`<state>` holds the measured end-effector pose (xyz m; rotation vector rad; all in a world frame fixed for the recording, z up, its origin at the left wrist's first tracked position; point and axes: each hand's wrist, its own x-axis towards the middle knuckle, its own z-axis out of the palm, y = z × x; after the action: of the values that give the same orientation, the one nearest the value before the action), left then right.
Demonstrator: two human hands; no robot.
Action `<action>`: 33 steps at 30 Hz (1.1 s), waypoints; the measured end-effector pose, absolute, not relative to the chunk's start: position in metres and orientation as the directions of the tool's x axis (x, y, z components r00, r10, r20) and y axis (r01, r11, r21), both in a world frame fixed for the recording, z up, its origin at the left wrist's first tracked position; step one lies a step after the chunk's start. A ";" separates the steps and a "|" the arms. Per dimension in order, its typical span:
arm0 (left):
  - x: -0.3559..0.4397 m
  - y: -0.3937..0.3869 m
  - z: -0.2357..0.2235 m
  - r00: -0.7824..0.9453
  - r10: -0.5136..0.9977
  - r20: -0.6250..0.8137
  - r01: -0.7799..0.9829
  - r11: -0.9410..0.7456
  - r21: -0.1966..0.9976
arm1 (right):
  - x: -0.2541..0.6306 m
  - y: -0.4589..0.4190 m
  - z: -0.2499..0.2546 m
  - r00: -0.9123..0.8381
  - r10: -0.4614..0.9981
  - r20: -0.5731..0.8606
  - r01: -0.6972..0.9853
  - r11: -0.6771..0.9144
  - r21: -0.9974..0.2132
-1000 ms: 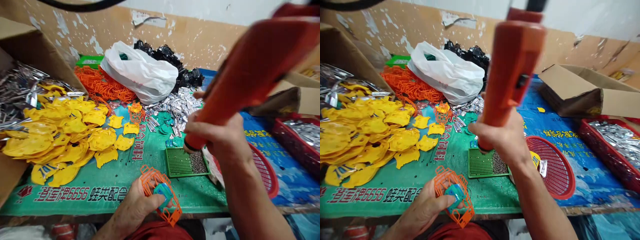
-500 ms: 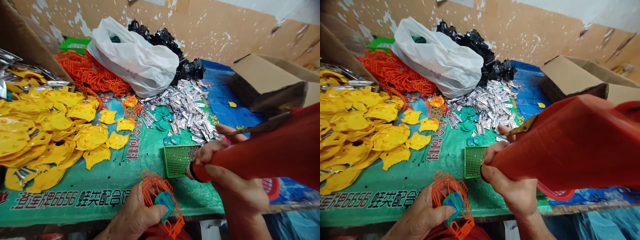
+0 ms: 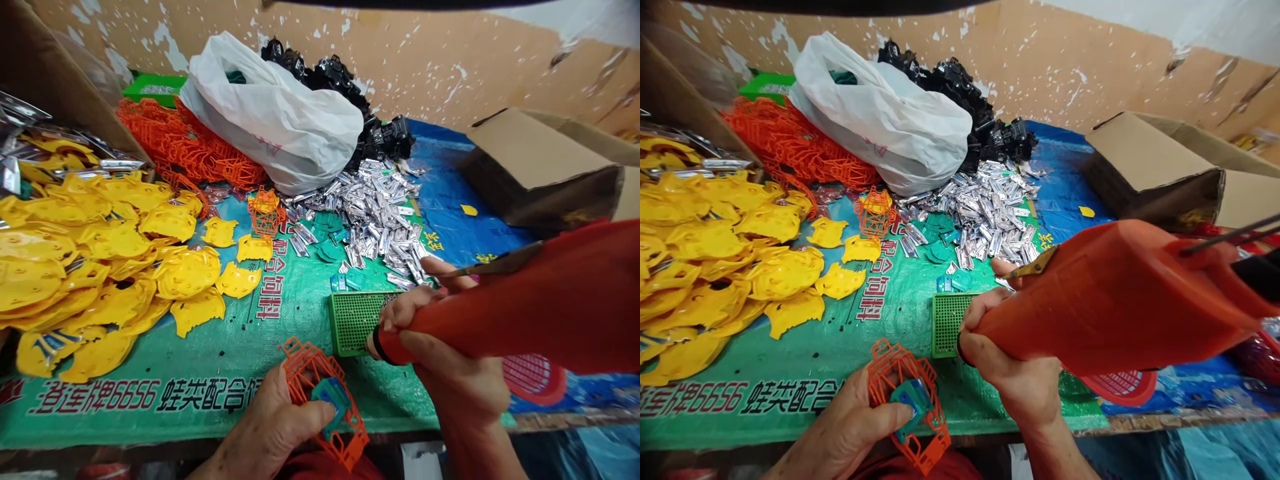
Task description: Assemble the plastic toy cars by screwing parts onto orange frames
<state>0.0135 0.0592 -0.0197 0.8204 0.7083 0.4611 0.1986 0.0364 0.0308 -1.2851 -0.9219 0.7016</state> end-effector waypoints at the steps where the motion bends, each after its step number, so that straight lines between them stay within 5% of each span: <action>1: 0.013 0.059 -0.020 0.684 0.617 -0.389 -0.098 0.606 0.789 | 0.199 0.037 0.030 0.478 0.860 0.177 0.059 0.169 -0.984; 19: 0.013 0.059 -0.026 0.678 0.610 -0.411 -0.153 0.663 0.733 | 0.197 0.032 0.020 0.461 0.856 0.233 0.166 0.175 -0.971; 33: 0.015 0.054 -0.024 0.658 0.614 -0.435 -0.213 0.707 0.674 | 0.176 0.023 0.070 0.389 0.885 0.257 -0.178 0.346 -0.921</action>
<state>0.0148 0.0544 -0.0241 0.6254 0.7056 0.5042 0.1764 0.0230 0.0698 -0.9607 -0.9044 0.8273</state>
